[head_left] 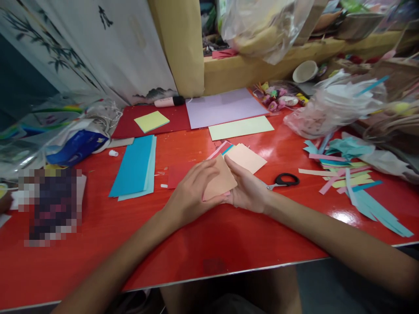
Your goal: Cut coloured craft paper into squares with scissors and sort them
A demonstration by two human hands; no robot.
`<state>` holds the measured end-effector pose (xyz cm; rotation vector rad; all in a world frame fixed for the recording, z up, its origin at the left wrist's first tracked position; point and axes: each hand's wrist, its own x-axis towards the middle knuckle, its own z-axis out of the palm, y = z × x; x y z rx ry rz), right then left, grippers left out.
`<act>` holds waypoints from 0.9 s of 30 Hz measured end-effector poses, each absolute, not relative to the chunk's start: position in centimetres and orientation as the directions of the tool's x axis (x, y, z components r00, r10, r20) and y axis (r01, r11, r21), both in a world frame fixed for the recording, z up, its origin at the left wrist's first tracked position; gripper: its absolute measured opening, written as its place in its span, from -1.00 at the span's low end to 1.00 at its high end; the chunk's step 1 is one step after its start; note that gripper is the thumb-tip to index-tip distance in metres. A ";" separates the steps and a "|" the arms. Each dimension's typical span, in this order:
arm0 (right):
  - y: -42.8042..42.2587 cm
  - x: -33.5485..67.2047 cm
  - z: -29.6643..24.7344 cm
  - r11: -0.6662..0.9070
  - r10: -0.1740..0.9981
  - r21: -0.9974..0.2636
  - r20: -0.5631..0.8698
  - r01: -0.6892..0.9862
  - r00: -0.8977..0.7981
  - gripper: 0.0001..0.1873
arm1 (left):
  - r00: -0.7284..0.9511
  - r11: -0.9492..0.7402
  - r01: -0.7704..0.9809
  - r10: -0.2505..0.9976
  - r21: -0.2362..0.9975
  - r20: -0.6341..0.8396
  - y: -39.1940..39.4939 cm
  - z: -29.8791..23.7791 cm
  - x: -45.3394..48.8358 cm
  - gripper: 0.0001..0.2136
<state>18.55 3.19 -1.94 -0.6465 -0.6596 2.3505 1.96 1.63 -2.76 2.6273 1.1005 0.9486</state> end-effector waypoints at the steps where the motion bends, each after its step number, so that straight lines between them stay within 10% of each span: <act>1: 3.2 18.6 -2.0 -0.687 0.660 -0.592 -0.267 -0.422 -0.702 -0.51 | 0.528 -0.715 0.603 0.690 0.355 0.495 1.6 -2.7 1.9 -0.55; 27: 2.8 18.5 -1.7 -0.632 0.723 -0.692 -0.365 -0.348 -0.587 -0.46 | 0.523 -0.669 0.583 0.743 0.460 0.417 1.5 -2.0 1.2 -0.41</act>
